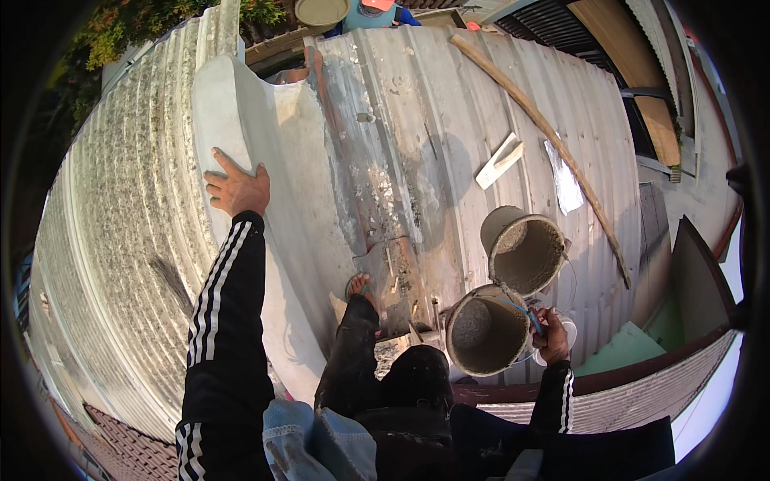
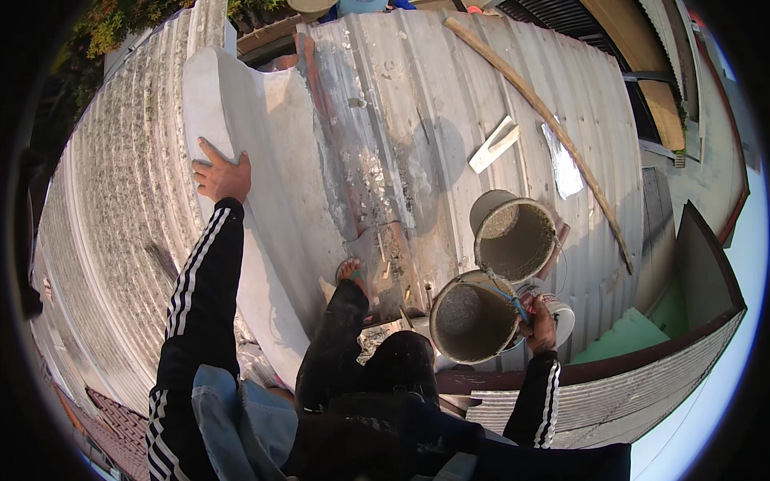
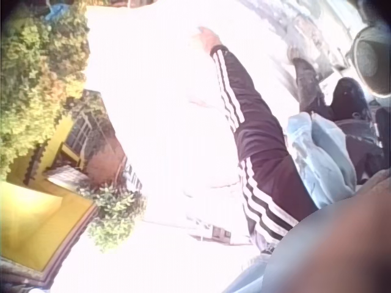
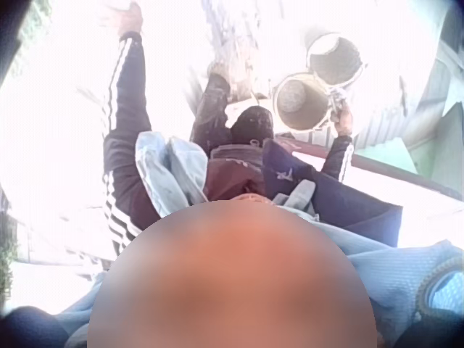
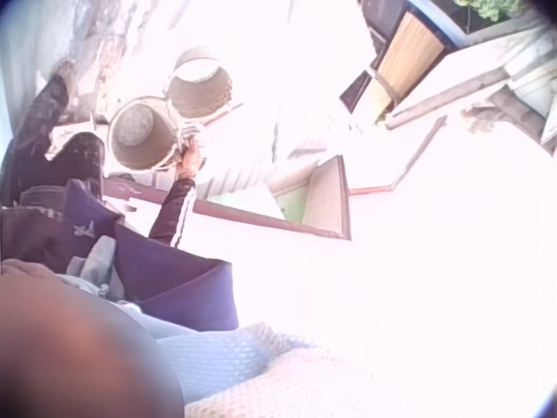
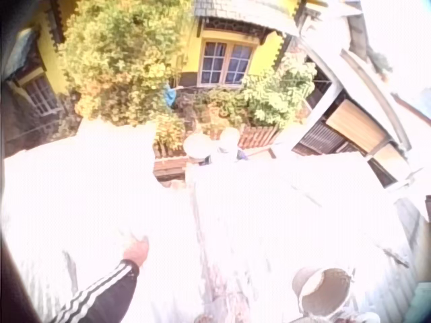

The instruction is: The person scoops wet cement from buckets and spreads it along a narrow roof ridge using a trowel. They repeatedly walk back and forth along the ridge, refilling the trowel and smoothing the cement over a wire mesh.

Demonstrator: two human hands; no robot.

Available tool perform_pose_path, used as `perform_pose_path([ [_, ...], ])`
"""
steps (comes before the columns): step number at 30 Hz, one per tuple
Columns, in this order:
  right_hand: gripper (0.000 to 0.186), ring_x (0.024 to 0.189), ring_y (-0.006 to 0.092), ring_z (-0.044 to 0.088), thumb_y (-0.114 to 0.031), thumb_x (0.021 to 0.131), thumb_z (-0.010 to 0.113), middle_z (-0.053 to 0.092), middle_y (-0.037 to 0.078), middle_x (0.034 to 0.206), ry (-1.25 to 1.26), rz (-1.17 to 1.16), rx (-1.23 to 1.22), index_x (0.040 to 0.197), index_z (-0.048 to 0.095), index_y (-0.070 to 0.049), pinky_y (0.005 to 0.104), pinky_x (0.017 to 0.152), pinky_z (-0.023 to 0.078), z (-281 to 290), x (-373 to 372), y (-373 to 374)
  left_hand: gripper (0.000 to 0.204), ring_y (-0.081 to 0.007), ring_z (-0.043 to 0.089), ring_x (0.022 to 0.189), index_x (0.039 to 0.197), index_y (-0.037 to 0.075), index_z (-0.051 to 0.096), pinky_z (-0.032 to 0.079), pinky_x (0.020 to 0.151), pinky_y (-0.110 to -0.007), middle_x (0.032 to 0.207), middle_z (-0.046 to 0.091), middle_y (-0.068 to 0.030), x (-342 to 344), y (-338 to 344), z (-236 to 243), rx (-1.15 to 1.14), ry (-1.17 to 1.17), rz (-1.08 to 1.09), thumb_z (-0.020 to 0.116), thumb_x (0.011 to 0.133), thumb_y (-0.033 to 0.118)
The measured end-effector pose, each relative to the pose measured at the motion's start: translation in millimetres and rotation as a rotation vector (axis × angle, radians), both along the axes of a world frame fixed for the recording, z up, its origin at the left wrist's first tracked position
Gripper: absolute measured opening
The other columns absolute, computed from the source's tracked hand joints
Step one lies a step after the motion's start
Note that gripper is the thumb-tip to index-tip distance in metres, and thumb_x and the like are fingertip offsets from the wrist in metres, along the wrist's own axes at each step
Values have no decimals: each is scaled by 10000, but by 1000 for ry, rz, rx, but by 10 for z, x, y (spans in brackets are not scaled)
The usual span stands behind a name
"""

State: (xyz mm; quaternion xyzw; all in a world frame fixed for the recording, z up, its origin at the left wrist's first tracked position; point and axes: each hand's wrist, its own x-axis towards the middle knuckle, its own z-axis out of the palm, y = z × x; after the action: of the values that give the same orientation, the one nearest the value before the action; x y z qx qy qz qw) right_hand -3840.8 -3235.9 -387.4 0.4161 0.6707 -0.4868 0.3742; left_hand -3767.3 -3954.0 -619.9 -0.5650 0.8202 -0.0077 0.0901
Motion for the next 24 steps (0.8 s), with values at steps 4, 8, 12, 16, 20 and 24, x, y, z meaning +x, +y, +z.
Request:
perform_pose_path([
  [4,441,429,65,343,-608,1073,504,630,30,690,90,54,90,1026,632,-189,248,438,242,418,-473,-25,1143,-491,440,1315,1709,143,62,372,1051,-592,1558,311,-420,-15,-30,31,6,-14,-9,707,879,593],
  [8,439,422,61,321,-606,1069,513,629,23,671,193,95,209,1043,637,-186,252,433,229,904,-960,-119,1135,-511,406,1365,1712,150,52,330,1092,-605,1573,292,-427,5,-34,94,34,47,-12,699,887,583],
  [12,448,421,60,317,-608,1065,517,631,15,667,346,201,243,1048,637,-177,250,429,222,1066,-1486,-291,1145,-526,356,1426,1714,165,24,306,1125,-617,1591,279,-418,39,-38,106,43,83,-8,704,888,572],
  [16,426,428,55,322,-591,1063,528,638,3,691,324,332,183,1055,633,-178,247,427,226,641,-2490,-549,1166,-523,334,1452,1715,205,2,291,1147,-629,1612,269,-387,49,-46,16,10,140,6,741,877,538],
  [20,414,468,63,384,-584,1067,511,652,23,734,97,346,38,1109,627,-189,250,435,245,-468,-3892,-848,1208,-493,318,1489,1715,255,-1,276,1178,-642,1619,276,-352,3,-34,-107,-29,168,37,811,844,454],
  [24,426,486,118,388,-570,1097,421,654,54,732,-41,373,-35,1134,620,-195,311,481,281,-1991,-4877,-1186,1237,-507,269,1516,1714,254,-5,247,1194,-665,1618,256,-354,-100,-42,-118,44,147,66,843,822,380],
])
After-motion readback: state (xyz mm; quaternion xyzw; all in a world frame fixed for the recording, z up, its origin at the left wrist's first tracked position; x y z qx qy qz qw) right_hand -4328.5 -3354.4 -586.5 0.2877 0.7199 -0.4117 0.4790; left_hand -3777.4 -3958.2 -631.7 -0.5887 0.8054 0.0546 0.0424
